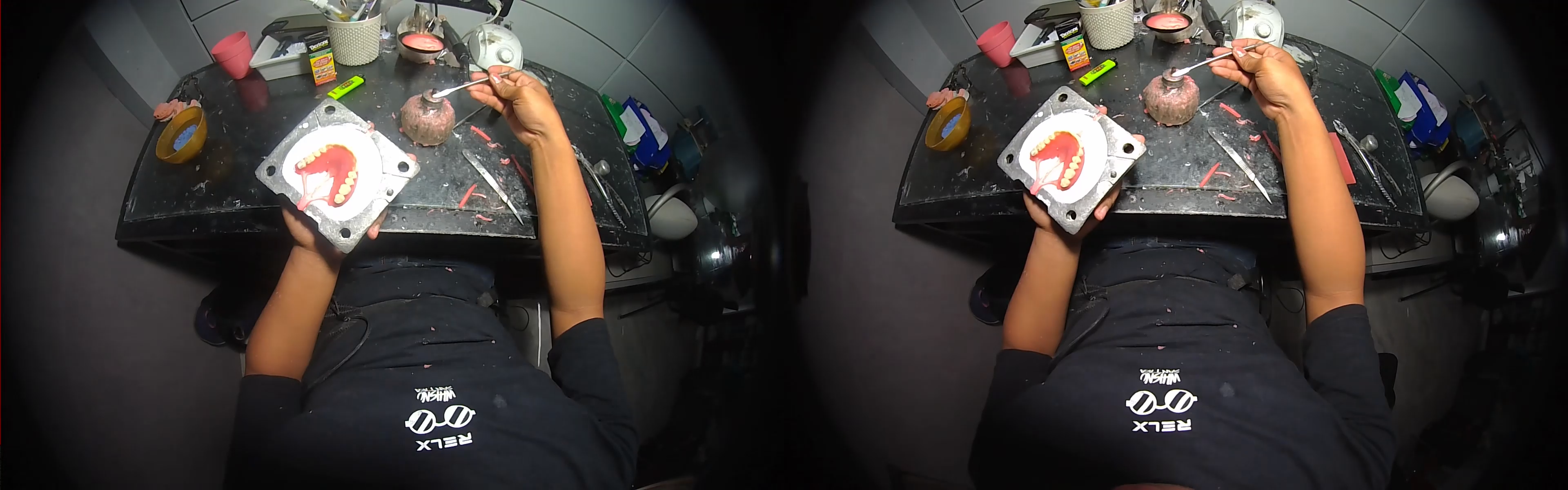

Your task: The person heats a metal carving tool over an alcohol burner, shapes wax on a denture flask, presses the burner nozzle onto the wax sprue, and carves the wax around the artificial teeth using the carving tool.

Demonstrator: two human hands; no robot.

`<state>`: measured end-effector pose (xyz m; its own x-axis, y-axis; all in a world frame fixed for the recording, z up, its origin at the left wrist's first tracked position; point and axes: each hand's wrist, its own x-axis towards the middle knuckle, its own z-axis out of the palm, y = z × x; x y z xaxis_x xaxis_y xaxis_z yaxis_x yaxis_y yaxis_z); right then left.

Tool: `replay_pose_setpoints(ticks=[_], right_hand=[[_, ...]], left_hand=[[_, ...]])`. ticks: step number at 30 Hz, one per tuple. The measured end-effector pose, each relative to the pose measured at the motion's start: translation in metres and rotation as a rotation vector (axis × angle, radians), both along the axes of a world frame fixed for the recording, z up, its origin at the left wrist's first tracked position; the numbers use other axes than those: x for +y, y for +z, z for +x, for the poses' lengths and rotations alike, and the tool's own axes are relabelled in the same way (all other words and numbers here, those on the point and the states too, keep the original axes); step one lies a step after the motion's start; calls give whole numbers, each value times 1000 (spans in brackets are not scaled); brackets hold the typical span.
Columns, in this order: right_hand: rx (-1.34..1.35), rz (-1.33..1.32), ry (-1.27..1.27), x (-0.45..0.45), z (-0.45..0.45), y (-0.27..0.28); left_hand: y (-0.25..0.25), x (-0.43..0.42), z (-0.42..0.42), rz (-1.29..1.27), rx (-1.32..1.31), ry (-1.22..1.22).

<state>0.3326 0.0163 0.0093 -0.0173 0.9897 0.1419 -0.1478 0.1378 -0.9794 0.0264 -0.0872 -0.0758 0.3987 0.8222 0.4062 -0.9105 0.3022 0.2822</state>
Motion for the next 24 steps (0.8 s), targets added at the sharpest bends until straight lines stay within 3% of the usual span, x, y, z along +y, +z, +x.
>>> replay_pose_setpoints(ticks=[3, 5, 11, 12, 14, 17, 20, 24], right_hand=[[-4, -13, -15, -1, 0, -1], [-2, -17, -17, -1, -1, -1], [26, -32, -19, -3, -2, 2], [37, -22, -32, -3, -2, 3], [47, -12, -45, -2, -2, 3], [73, 8, -54, 0, 1, 2], [85, 18, -62, 0, -1, 3], [59, 20, -62, -2, -1, 4]], left_hand=[[3, 0, 1, 22, -44, -71], [12, -4, 0, 45, 169, -9], [14, -6, 0, 11, 247, 87], [12, -5, 0, 12, 247, 88], [4, -2, 1, 20, -34, -54], [8, -6, 4, -15, -75, -36], [-5, 1, -2, 82, 71, 35], [-4, -3, -2, 31, 78, 17]])
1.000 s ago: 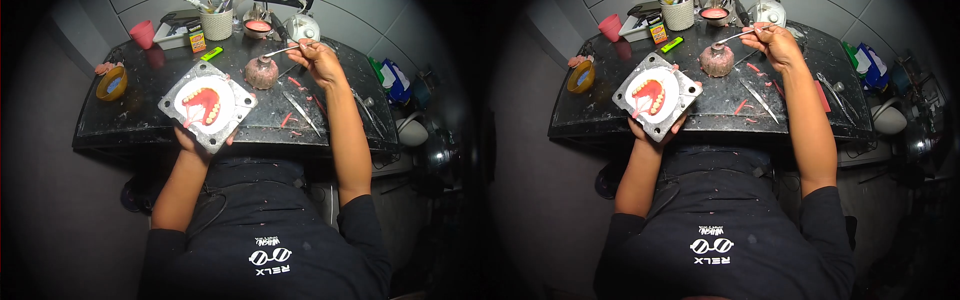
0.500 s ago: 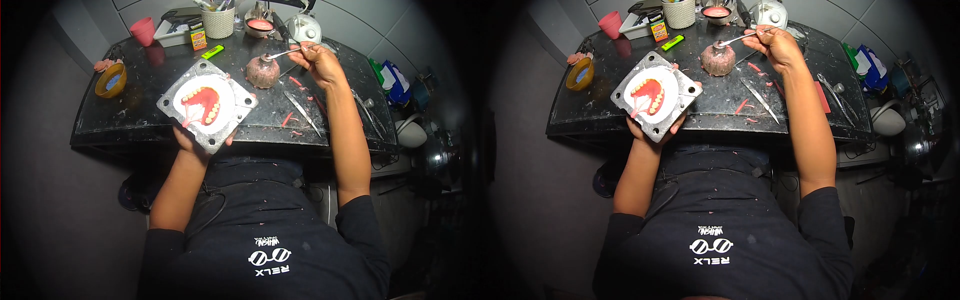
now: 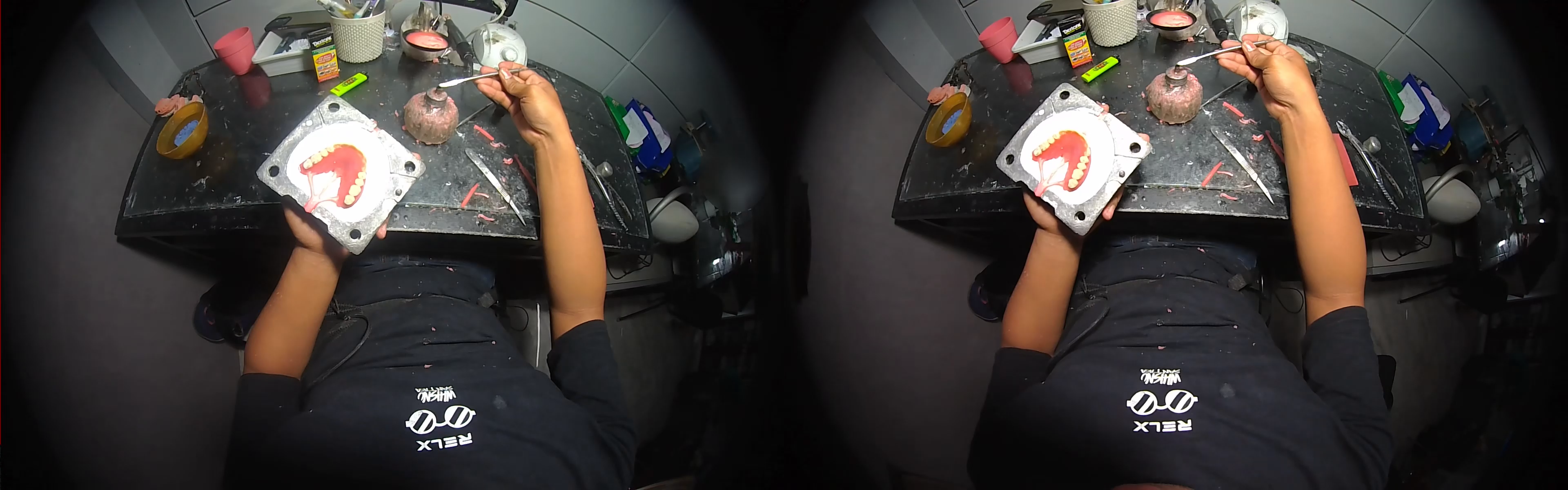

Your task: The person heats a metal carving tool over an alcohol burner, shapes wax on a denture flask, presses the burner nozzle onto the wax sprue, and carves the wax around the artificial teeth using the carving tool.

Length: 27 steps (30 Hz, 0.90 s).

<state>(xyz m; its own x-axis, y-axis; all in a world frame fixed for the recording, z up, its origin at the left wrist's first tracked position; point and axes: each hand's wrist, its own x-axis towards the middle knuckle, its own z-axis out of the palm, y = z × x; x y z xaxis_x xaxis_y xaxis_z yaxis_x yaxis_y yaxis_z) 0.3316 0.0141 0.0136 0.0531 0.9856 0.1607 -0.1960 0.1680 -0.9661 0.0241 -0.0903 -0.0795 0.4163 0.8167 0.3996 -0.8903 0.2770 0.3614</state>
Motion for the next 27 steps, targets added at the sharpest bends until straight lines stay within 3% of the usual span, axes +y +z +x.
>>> replay_pose_setpoints(ticks=[8, 14, 27], right_hand=[[-64, -34, 6, 2, -1, -6], [-51, -76, 31, 6, 1, -11], [-13, -50, -10, 2, -1, -7]], left_hand=[[-22, 4, -10, -45, 63, -1], [-3, -3, 0, -47, -58, 31], [-6, 0, -4, -46, 3, -15]])
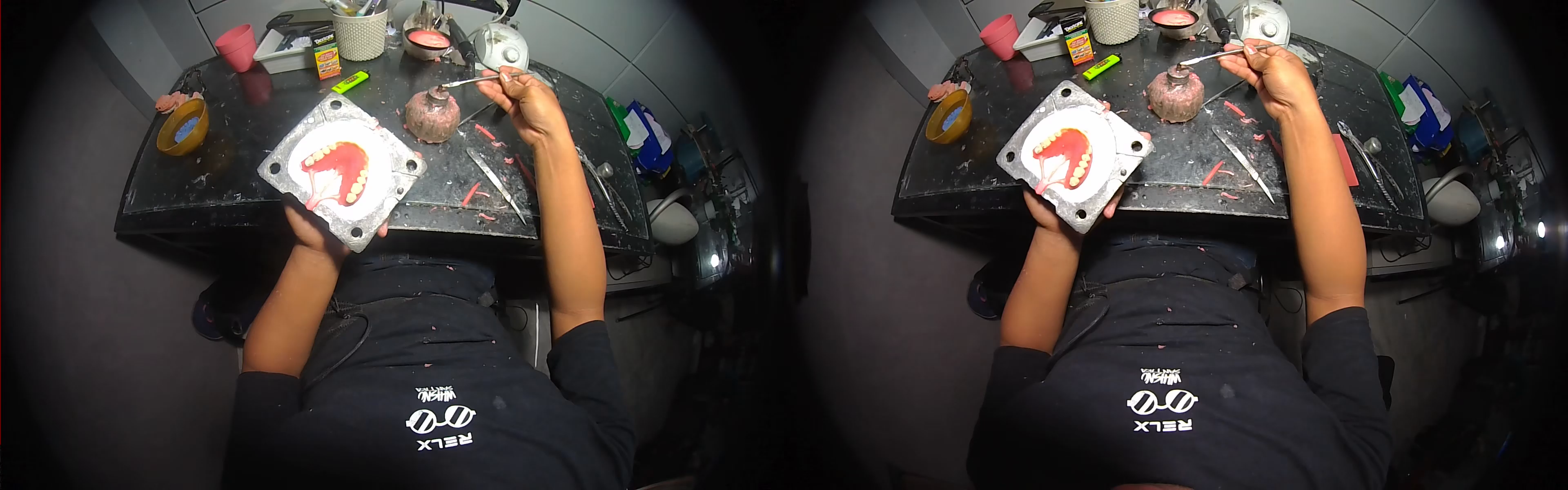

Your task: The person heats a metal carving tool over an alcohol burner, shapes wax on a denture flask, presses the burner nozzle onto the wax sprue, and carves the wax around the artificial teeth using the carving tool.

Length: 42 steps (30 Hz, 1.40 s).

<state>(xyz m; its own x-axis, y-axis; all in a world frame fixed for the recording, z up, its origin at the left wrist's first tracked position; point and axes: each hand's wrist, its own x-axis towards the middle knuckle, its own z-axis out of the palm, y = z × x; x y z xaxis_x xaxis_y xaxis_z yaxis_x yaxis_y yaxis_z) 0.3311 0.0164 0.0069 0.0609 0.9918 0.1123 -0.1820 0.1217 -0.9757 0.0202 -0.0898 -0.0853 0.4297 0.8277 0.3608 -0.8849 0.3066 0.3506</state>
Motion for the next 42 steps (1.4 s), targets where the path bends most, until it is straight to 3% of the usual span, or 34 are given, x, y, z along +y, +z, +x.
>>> replay_pose_setpoints(ticks=[3, 8, 14, 16, 19, 20, 42], right_hand=[[17, 8, 4, 5, 5, -1], [50, 68, 43, 0, 14, 8], [90, 359, 72, -75, -21, 19], [75, 467, 127, -111, -52, 20], [-40, 605, 128, -144, -84, 17], [-14, 636, 154, -151, -91, 16], [-164, 771, 193, -166, -112, 11]], left_hand=[[9, -5, 5, -11, 126, 105], [14, -12, 10, -108, -195, 5], [20, -11, 8, -227, -189, -27], [18, -10, 8, -139, -154, -12], [36, -19, 14, -213, -198, -8], [28, -16, 11, -79, -205, -71], [28, -16, 13, -75, -179, 19]])
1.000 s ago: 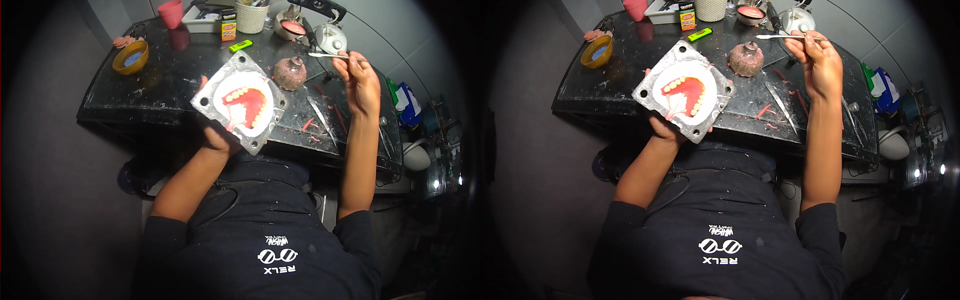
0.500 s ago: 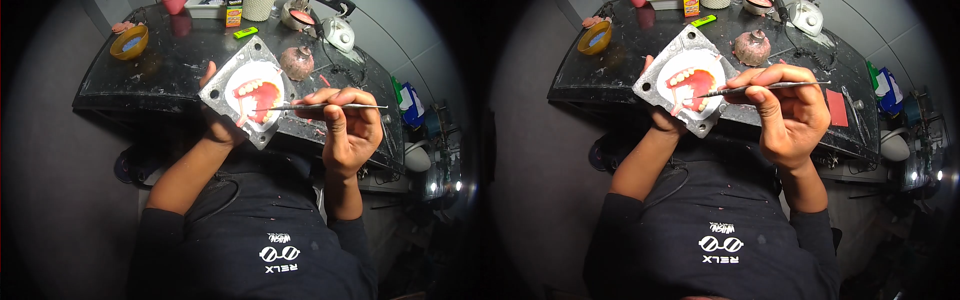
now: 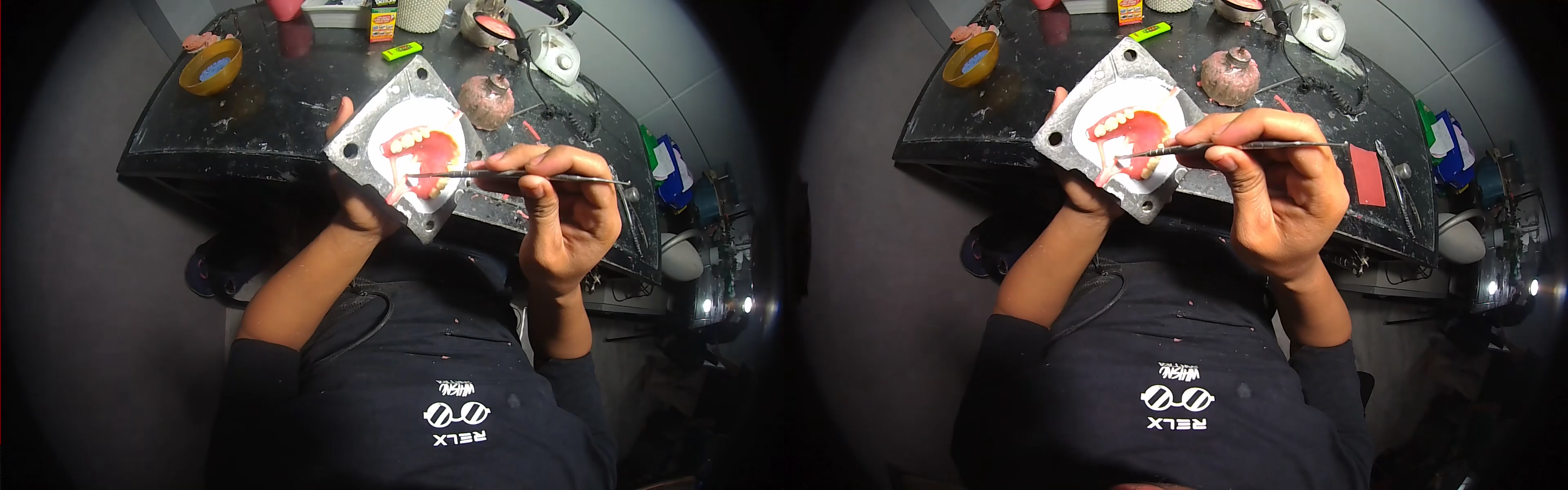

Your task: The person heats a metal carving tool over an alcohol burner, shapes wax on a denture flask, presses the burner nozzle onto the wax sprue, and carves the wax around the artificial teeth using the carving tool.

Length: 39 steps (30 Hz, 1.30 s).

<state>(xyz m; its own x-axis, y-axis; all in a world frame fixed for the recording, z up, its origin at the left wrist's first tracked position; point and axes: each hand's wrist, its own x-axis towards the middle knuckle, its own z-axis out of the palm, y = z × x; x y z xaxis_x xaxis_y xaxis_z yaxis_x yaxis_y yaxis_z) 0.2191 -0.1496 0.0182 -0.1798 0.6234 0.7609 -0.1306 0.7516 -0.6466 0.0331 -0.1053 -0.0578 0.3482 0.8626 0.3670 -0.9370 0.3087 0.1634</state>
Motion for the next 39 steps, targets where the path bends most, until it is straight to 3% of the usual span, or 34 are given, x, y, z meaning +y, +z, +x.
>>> replay_pose_setpoints(ticks=[39], right_hand=[[-118, 60, -10, -2, -2, 9]], left_hand=[[-2, 2, -2, 40, -9, -34]])
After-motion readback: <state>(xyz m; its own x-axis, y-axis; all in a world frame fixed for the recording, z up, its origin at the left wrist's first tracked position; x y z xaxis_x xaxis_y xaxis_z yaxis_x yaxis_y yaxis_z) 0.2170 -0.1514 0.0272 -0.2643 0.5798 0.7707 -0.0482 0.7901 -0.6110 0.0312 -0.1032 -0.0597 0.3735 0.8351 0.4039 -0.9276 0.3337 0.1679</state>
